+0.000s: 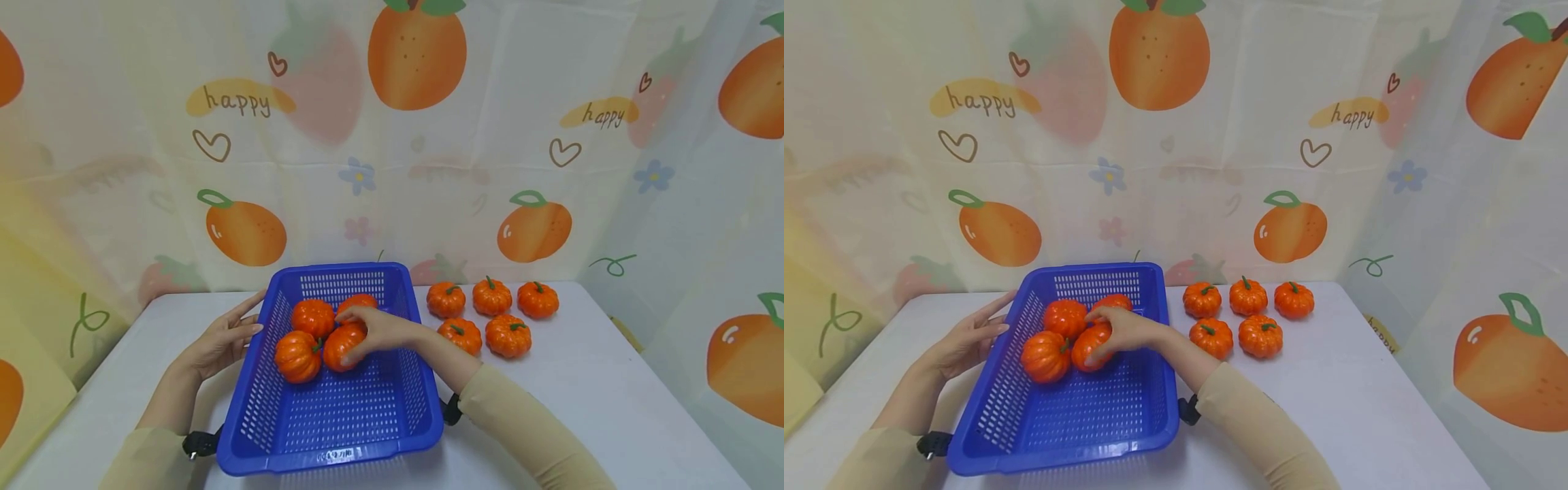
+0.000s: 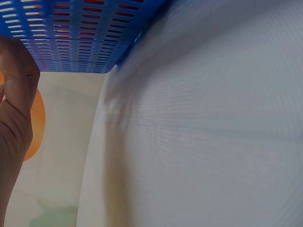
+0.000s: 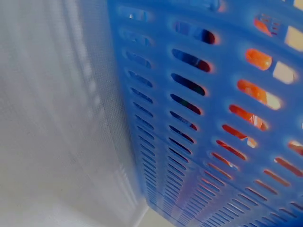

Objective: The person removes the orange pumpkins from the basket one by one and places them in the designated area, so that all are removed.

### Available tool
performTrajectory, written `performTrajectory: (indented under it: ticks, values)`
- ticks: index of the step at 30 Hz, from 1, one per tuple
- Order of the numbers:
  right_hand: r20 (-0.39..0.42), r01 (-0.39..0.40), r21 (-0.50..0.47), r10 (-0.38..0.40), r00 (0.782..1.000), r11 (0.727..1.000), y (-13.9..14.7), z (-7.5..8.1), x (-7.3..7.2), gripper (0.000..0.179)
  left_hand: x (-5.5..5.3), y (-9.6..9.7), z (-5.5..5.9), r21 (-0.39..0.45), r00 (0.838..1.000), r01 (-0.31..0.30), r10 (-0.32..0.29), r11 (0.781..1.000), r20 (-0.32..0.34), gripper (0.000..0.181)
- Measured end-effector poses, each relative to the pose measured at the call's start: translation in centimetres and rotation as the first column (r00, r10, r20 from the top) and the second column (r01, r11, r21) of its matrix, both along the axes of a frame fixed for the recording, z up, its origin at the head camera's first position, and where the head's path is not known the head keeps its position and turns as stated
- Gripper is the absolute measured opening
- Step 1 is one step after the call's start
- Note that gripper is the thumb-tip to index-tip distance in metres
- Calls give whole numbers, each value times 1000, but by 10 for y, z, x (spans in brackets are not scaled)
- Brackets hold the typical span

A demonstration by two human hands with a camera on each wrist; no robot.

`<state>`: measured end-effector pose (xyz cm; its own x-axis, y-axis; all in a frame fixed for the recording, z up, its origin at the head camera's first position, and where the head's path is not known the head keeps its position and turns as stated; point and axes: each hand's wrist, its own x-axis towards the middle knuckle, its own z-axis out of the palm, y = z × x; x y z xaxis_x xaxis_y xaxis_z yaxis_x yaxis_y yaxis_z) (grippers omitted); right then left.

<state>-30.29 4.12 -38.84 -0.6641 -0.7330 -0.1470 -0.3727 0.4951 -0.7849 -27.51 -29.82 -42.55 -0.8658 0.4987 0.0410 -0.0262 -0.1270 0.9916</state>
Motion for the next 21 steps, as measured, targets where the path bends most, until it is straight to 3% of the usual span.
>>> performTrajectory:
  ticks: [4, 10, 15, 21]
  values:
    - [-50, -50, 105, 55, 997, 993, 0, -1, 2, 80, 0, 0, 0, 1, 1000, -1, 1, 1000, 1, 74]
    - [-83, -118, 282, 147, 986, 952, 0, -2, 9, 78, 0, 0, -1, -3, 1000, -5, 5, 1000, 3, 74]
    - [-65, -161, 315, 191, 980, 935, 0, -2, 11, 80, 0, 0, -1, -9, 1000, -6, 6, 1000, -9, 74]
    - [-46, -176, 309, 199, 979, 935, 0, -2, 11, 70, 0, -1, -2, 0, 1000, 4, -4, 1000, -8, 74]
